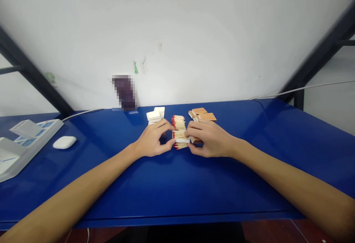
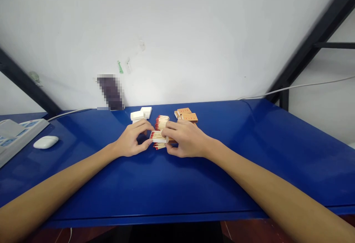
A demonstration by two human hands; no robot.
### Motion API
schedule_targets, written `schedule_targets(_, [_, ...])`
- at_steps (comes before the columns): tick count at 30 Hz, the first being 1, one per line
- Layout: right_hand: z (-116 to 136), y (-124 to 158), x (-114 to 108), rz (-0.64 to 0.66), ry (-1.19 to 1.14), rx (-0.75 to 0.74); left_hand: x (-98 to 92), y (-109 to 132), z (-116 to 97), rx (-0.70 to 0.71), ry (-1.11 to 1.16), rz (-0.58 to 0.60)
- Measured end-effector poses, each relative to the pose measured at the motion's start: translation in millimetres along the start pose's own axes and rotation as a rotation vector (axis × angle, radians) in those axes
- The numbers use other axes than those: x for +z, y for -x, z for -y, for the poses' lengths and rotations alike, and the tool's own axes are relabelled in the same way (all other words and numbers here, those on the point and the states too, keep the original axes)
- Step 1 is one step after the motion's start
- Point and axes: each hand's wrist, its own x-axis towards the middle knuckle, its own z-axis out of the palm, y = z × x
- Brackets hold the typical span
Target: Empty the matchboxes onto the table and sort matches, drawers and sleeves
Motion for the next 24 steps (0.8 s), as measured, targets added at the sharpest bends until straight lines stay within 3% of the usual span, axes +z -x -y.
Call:
schedule_targets(13, [10.1, -2.6, -7.3, 0.18, -0.095, 0.033, -0.2, -2.7, -3.4, 0.132, -0.111, 0.12])
schedule_targets(24, [8.7, -3.4, -7.9, 0.213, -0.079, 0.08, -1.1, -3.8, -5.3, 0.089, -0.076, 0.13])
